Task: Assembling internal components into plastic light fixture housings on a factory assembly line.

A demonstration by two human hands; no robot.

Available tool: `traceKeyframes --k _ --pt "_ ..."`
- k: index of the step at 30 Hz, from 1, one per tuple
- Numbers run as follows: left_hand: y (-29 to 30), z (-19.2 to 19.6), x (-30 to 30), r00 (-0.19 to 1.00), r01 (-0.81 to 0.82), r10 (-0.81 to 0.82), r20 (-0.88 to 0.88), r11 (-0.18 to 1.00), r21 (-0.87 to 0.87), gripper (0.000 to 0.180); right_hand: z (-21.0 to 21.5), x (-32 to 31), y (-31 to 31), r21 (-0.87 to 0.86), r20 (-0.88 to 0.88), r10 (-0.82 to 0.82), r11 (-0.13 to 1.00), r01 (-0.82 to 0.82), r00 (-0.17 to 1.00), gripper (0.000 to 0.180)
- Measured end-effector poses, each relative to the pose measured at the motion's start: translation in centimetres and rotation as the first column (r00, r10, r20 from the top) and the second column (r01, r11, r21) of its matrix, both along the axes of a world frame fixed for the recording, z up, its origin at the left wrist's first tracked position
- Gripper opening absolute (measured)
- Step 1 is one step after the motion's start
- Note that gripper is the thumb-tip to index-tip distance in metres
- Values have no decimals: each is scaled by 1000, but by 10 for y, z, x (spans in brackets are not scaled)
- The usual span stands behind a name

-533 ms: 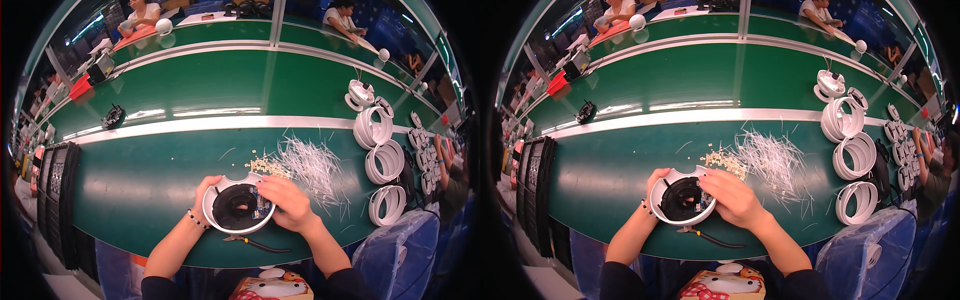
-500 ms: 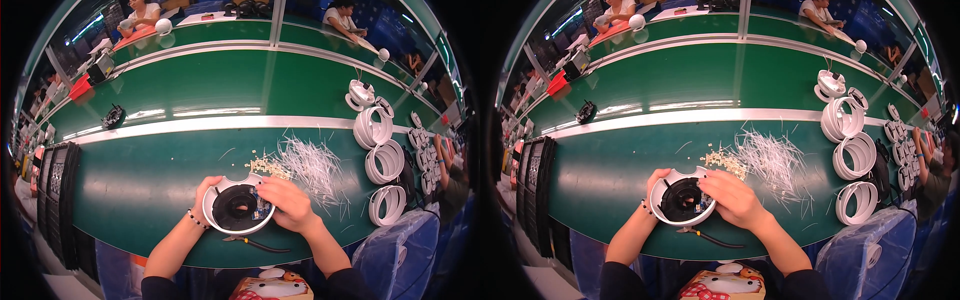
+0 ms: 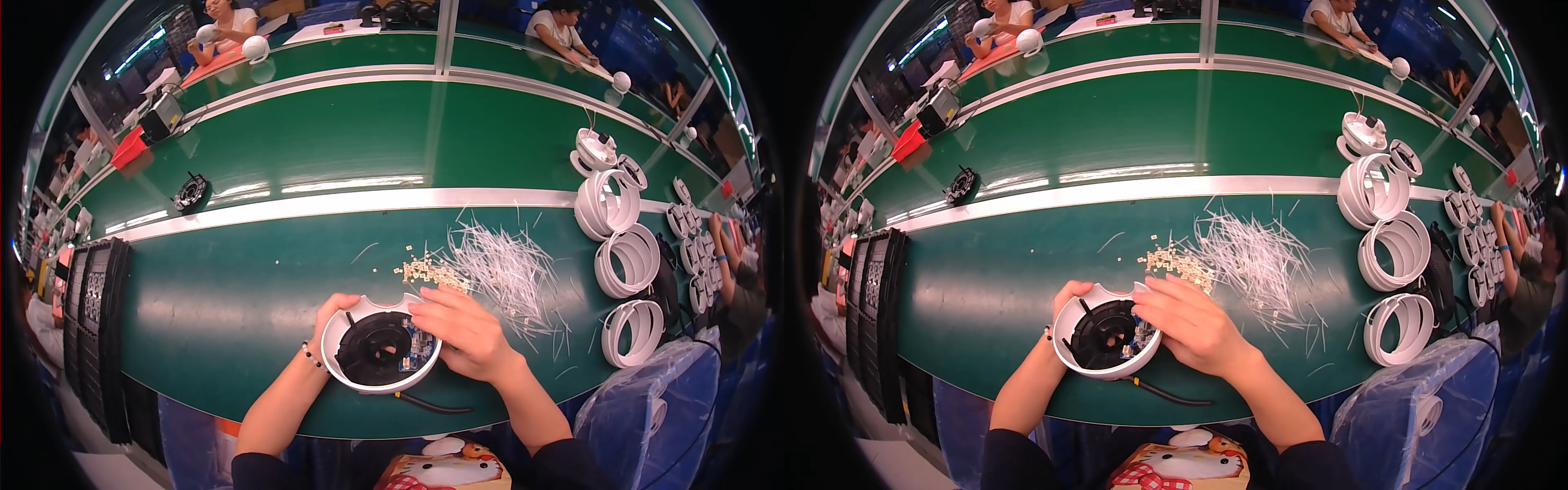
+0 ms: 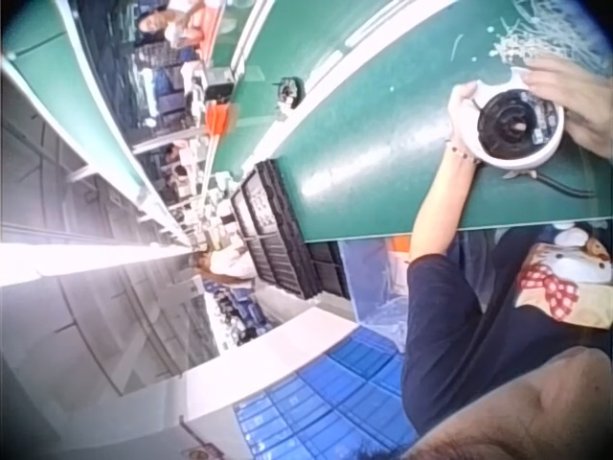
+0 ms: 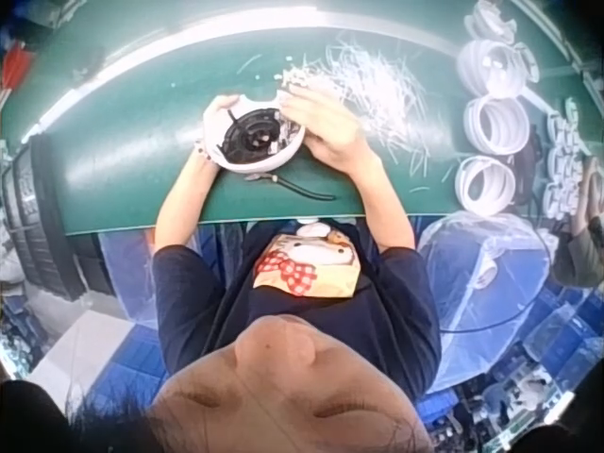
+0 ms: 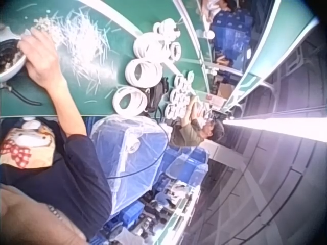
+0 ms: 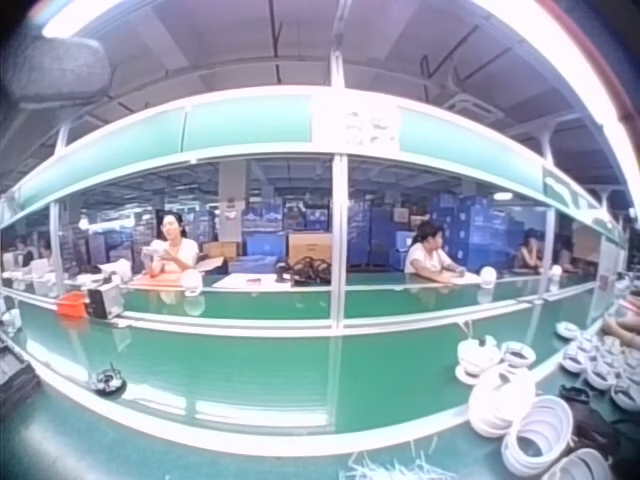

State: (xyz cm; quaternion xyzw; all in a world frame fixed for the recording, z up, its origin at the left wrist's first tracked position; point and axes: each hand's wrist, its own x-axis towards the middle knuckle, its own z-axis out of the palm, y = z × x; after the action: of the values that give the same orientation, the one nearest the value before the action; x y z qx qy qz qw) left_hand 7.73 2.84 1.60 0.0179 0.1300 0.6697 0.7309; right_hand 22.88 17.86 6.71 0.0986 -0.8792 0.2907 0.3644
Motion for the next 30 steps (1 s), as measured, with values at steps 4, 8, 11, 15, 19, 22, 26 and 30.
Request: traceKeyframes --k 4,8,11,15,19,22,26,30 --pt "-2 -7 -3 1000 23 -22 11 995 -94 65 0 3 2 -4 22 58 998 -58 998 36" --pt "-4 -8 -8 997 62 -58 45 995 -82 70 -5 4 -1 -29 25 86 996 -85 996 36" --pt "2 -1 -4 997 37 -42 71 996 76 70 -3 1 0 -24 38 54 998 -54 998 41" --pt "2 22 9 863 -269 236 -446 963 -11 63 -5 -3 7 -69 31 -88 994 90 996 51" --pt "4 20 7 683 -357 344 -644 927 116 55 -8 2 15 -291 42 -280 915 280 959 44" --pt "5 19 19 518 -321 339 -786 928 188 51 -8 2 3 -580 288 -134 764 283 948 27" --pt "4 28 38 368 -192 249 -896 963 189 40 -5 -3 -7 -372 460 -171 854 364 871 29" --pt "0 23 39 303 -194 191 -934 972 135 34 -5 -3 -7 -267 532 -184 890 370 826 31"
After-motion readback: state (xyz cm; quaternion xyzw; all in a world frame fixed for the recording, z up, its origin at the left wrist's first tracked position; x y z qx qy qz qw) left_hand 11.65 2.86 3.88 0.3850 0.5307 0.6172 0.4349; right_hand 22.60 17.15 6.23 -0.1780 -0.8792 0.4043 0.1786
